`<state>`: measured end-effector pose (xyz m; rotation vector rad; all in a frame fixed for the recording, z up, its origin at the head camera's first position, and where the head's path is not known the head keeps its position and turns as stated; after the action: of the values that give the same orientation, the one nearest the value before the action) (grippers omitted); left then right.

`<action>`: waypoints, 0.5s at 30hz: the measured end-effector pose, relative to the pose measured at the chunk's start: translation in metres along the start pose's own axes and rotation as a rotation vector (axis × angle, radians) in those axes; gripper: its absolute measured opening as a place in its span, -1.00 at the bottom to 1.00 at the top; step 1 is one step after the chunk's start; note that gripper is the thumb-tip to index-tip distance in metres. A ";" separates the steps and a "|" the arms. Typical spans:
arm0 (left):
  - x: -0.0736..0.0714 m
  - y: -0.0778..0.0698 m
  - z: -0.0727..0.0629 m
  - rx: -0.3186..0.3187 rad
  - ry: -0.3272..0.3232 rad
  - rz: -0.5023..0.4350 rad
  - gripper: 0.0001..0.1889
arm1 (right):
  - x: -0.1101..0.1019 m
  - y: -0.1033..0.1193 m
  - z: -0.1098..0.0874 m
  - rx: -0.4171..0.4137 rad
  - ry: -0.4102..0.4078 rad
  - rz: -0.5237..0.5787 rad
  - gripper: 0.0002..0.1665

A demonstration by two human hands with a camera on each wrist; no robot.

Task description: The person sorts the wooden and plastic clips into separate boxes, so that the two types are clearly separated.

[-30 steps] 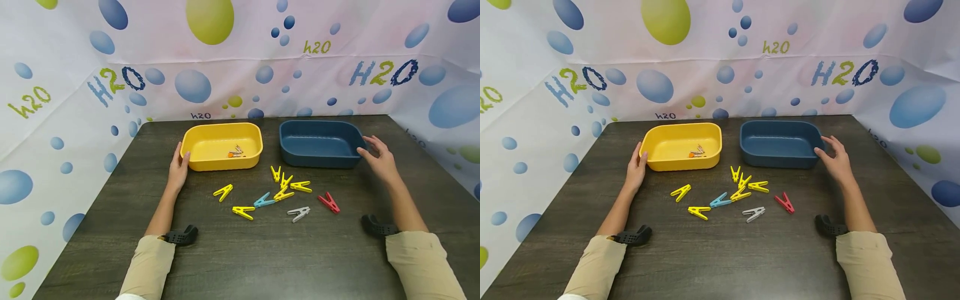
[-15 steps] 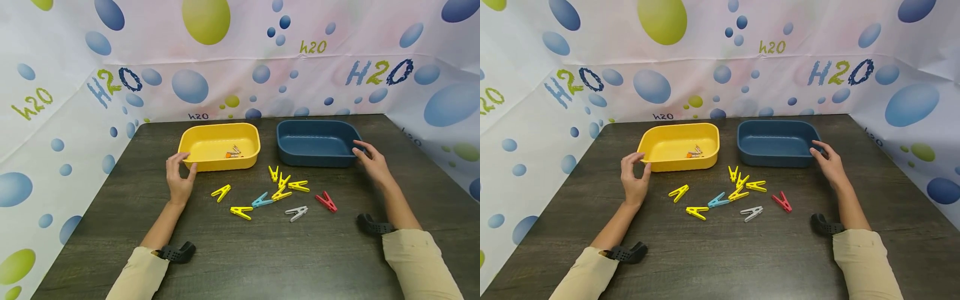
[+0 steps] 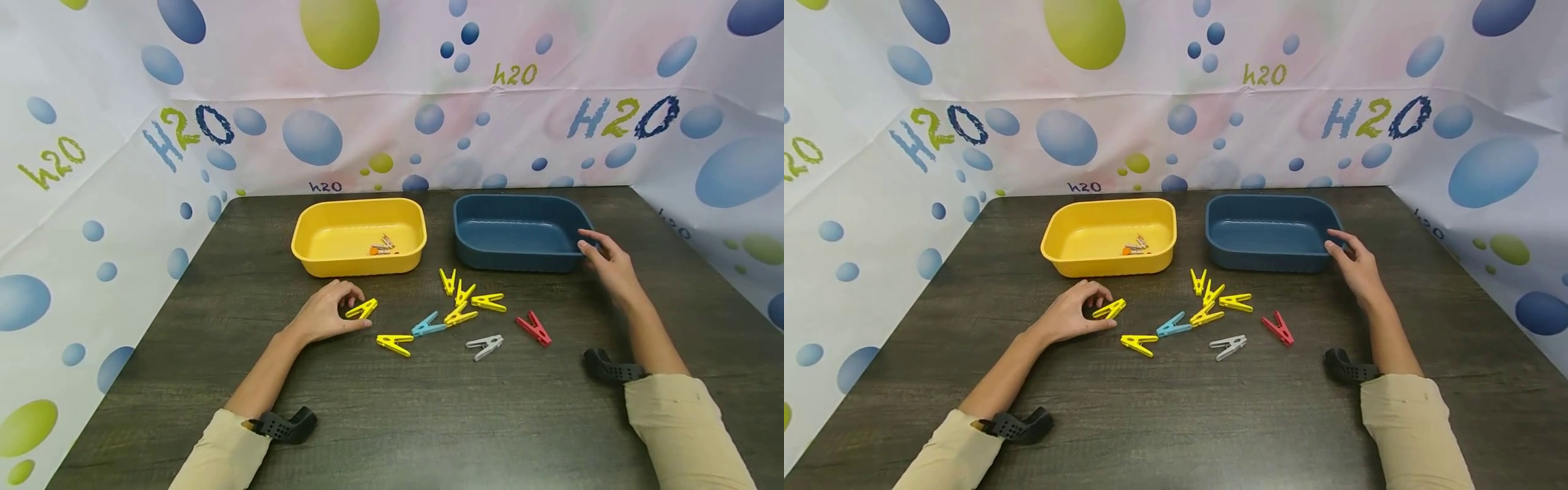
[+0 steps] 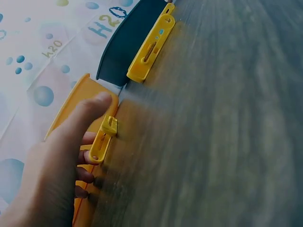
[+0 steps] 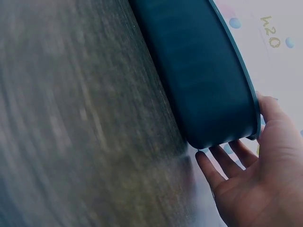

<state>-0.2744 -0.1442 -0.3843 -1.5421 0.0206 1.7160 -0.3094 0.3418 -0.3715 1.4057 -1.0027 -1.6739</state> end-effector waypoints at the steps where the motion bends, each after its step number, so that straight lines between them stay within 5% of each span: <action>1: 0.000 0.000 0.000 0.008 0.005 -0.002 -0.61 | 0.000 0.000 0.000 0.003 -0.002 -0.001 -0.34; 7: 0.000 0.001 0.000 0.045 -0.010 -0.027 -0.76 | -0.001 -0.002 -0.001 0.000 -0.008 0.007 -0.39; 15: 0.000 0.003 -0.001 0.043 -0.027 -0.040 -0.70 | 0.000 -0.004 0.001 0.003 -0.005 0.046 -0.40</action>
<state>-0.2752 -0.1461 -0.3860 -1.4785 0.0126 1.6942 -0.3104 0.3434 -0.3748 1.3711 -1.0333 -1.6438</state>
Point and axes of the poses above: each hand's wrist, its own z-axis towards the middle knuckle, its own x-axis out of the palm, y = z × x, the point moved 5 cm from there along z, towards the middle knuckle, and after that the axes turned 1 degree about x, right-handed, at the moved point
